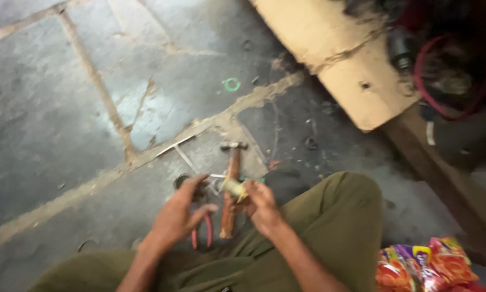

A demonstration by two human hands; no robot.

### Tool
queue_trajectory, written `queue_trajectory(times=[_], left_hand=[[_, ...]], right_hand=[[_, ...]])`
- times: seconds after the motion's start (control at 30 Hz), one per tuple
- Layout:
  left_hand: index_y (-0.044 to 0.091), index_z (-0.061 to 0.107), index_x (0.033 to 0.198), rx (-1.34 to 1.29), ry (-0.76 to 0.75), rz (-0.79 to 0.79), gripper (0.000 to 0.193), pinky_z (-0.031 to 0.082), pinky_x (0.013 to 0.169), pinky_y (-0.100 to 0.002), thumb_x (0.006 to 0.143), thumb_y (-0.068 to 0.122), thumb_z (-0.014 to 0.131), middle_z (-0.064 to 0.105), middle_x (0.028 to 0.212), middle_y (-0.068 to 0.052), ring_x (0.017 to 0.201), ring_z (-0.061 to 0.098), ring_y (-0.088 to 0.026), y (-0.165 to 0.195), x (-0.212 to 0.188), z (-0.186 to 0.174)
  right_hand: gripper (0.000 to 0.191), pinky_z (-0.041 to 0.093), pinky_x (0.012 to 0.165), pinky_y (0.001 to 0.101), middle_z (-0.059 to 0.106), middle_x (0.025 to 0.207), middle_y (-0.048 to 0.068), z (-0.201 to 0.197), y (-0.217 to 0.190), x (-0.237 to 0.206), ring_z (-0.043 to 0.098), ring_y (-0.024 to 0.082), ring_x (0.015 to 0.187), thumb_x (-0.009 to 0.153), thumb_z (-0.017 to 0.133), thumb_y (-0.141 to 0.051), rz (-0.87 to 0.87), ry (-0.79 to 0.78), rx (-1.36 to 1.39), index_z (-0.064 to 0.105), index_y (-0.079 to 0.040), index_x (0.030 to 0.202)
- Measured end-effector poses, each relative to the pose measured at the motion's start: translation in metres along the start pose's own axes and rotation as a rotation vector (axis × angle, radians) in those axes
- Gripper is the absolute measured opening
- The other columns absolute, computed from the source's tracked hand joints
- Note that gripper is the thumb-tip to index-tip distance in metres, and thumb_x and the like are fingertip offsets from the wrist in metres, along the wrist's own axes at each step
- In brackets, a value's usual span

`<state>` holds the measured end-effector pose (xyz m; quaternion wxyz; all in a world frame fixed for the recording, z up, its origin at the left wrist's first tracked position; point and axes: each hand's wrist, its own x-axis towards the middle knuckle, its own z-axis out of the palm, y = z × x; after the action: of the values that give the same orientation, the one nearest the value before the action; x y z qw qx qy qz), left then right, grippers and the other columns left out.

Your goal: The person sits on the floor and uses a hammer and metal rod to strike a cylindrical object, then uses pliers to manipulate a copper coil. The person continues to hammer the cylindrical object and uses a screwdriver to adjust parts.

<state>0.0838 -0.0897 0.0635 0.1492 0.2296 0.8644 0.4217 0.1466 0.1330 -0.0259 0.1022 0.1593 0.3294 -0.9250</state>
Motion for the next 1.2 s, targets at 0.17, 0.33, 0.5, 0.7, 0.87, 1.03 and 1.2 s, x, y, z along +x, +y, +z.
queue_trajectory(times=[0.17,0.33,0.5,0.7,0.87,1.03,1.2], left_hand=[[0.003,0.032,0.153,-0.015,0.037,0.175,0.102,0.052,0.094,-0.047,0.074,0.035,0.087,0.049,0.145,-0.026,0.118,0.06,-0.042,0.009,-0.001,0.016],[0.008,0.041,0.154,0.006,0.016,0.195,0.09,0.054,0.095,-0.045,0.082,0.038,0.085,0.058,0.142,-0.019,0.121,0.063,-0.039,0.011,0.006,0.015],[0.008,0.046,0.15,-0.31,-0.073,-0.046,0.083,0.059,0.091,-0.039,0.081,0.04,0.081,0.072,0.123,-0.015,0.105,0.076,-0.028,0.01,0.009,0.011],[0.006,0.053,0.146,-0.248,-0.035,0.048,0.072,0.057,0.091,-0.039,0.088,0.039,0.08,0.075,0.118,-0.017,0.107,0.074,-0.027,0.009,0.015,0.008],[0.011,0.056,0.147,-0.429,-0.139,-0.148,0.058,0.059,0.087,-0.034,0.098,0.04,0.062,0.077,0.111,-0.012,0.097,0.075,-0.019,-0.006,0.019,0.013],[0.006,0.058,0.14,-0.66,-0.112,-0.248,0.047,0.063,0.082,-0.035,0.1,0.03,0.067,0.075,0.115,-0.01,0.1,0.074,-0.017,-0.025,0.023,0.024],[0.004,0.054,0.128,-0.608,-0.052,-0.272,0.047,0.064,0.076,-0.038,0.092,0.019,0.08,0.07,0.121,-0.014,0.103,0.074,-0.02,-0.03,0.019,0.022]], right_hand=[[0.023,0.06,0.081,0.0392,0.073,0.102,0.014,-0.004,-0.004,0.0,0.073,0.022,0.09,0.102,0.06,-0.027,0.011,-0.086,-0.069,0.058,-0.005,0.11],[0.019,0.058,0.085,0.0393,0.071,0.107,0.012,-0.007,-0.001,-0.003,0.071,0.021,0.095,0.106,0.061,-0.024,0.063,-0.107,-0.083,0.056,-0.007,0.11],[0.033,0.06,0.087,0.0428,0.073,0.111,0.013,-0.008,-0.004,-0.005,0.073,0.022,0.097,0.103,0.053,-0.032,0.112,-0.084,-0.1,0.059,-0.004,0.119],[0.035,0.059,0.088,0.0447,0.071,0.115,0.014,-0.002,-0.007,-0.006,0.073,0.025,0.098,0.11,0.052,-0.032,0.103,-0.124,-0.079,0.059,-0.001,0.126],[0.032,0.06,0.084,0.0444,0.073,0.111,0.017,0.002,-0.009,-0.004,0.075,0.029,0.095,0.107,0.053,-0.029,0.116,-0.14,-0.112,0.059,-0.002,0.121],[0.026,0.061,0.084,0.0432,0.072,0.108,0.017,0.001,-0.008,-0.002,0.075,0.03,0.092,0.107,0.055,-0.025,0.109,-0.132,-0.129,0.058,-0.002,0.117],[0.02,0.062,0.08,0.0418,0.072,0.101,0.017,-0.004,-0.004,0.002,0.075,0.029,0.088,0.104,0.057,-0.02,0.063,-0.096,-0.201,0.058,-0.005,0.117]])
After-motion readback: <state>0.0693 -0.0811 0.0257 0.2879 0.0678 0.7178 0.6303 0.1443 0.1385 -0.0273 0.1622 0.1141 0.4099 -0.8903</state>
